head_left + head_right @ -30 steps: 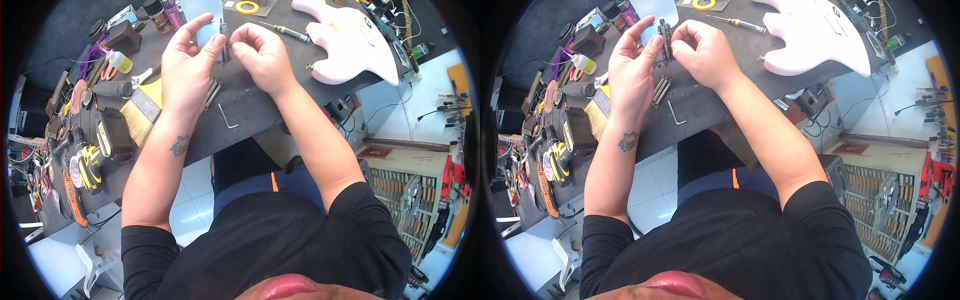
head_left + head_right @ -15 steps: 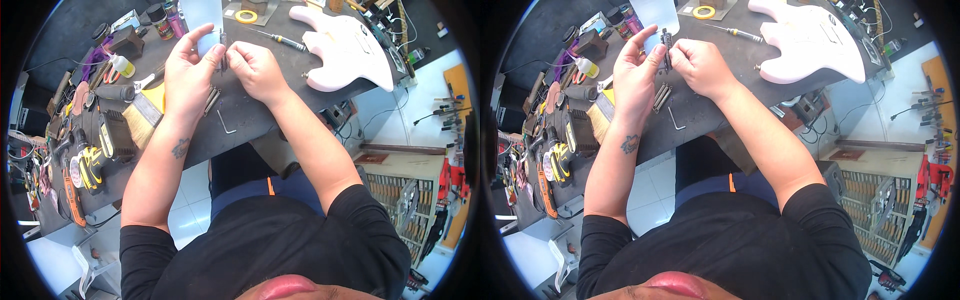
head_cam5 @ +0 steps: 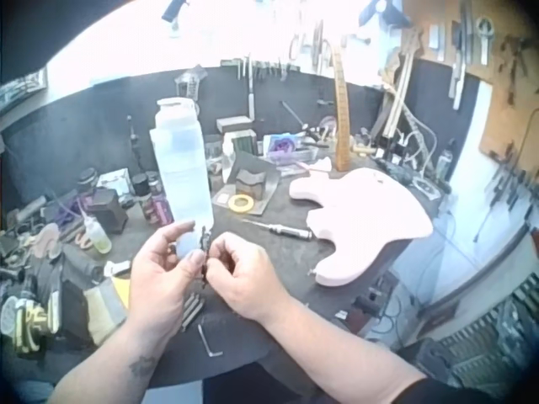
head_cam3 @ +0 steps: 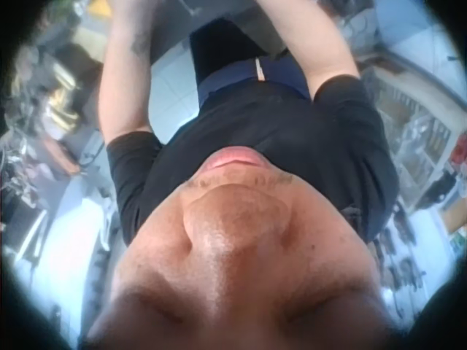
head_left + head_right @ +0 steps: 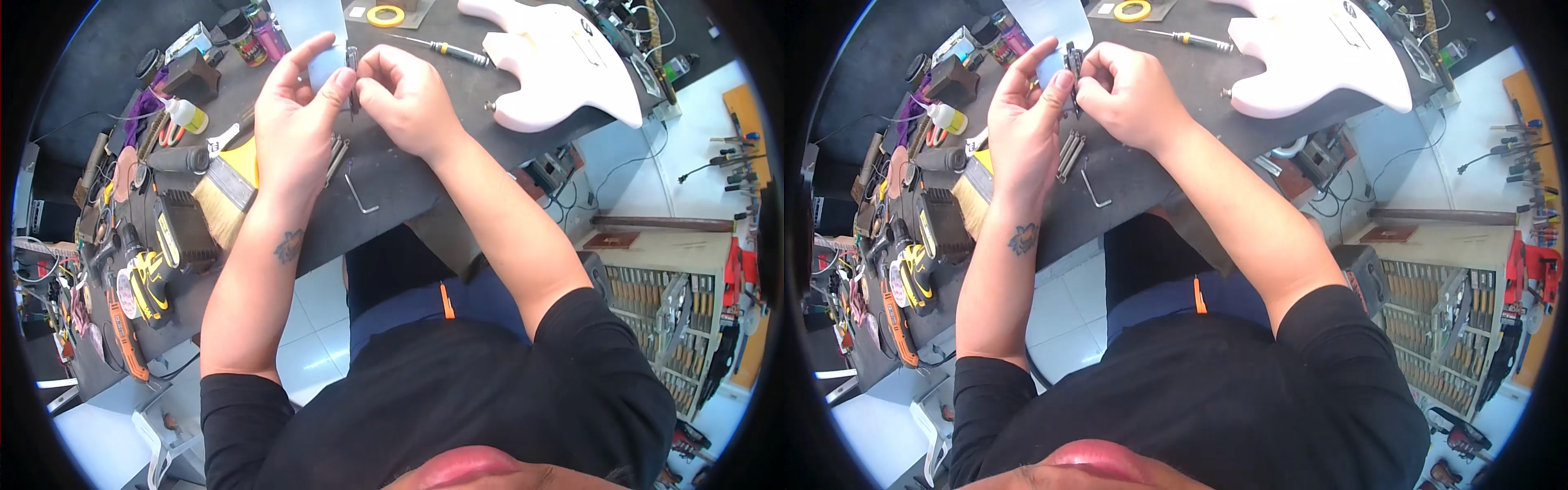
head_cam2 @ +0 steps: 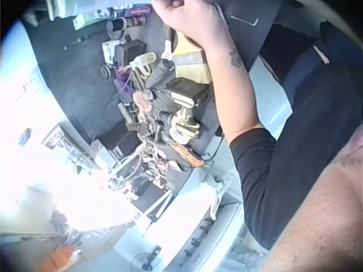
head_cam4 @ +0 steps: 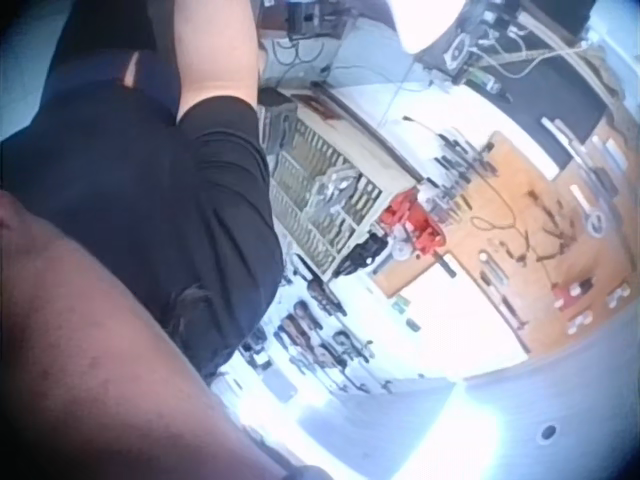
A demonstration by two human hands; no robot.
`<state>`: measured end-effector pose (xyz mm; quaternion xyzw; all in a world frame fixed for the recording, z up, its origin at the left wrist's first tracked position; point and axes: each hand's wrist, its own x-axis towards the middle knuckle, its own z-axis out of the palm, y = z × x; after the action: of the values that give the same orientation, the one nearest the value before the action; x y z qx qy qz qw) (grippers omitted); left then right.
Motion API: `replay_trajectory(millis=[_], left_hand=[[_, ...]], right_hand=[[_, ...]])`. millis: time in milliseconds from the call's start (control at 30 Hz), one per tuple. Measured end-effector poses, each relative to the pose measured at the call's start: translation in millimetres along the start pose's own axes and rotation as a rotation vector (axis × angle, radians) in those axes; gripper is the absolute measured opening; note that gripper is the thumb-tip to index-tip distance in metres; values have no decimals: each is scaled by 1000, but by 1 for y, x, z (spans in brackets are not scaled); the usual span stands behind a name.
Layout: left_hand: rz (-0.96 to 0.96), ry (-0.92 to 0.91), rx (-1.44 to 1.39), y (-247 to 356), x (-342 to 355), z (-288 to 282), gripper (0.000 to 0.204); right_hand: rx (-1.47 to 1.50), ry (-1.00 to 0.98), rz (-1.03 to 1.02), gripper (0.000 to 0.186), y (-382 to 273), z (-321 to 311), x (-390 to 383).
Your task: The person unscrews small components from a guitar bridge using a power drill and then replaces small screws by hand and with a screwdriver.
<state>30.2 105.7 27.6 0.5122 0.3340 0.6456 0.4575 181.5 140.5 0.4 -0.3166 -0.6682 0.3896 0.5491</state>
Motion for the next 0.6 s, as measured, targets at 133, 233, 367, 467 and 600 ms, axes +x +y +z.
replay_trajectory(millis=[133,233,367,467,600], left_hand=[[-7,20,-27,-7,2,-6,48],[24,9,5,-6,3,-4,47],[10,-24,28,2,5,-6,43],[-29,70,-7,6,6,-2,43],[82,95,-130,2,15,-15,42]], right_hand=[[-36,-37,-56,15,1,-1,4],[-100,-30,-126,17,1,-1,6],[-134,-69,-131,20,1,2,12],[63,-70,-11,13,1,1,13],[-137,-41,-37,11,14,-16,18]])
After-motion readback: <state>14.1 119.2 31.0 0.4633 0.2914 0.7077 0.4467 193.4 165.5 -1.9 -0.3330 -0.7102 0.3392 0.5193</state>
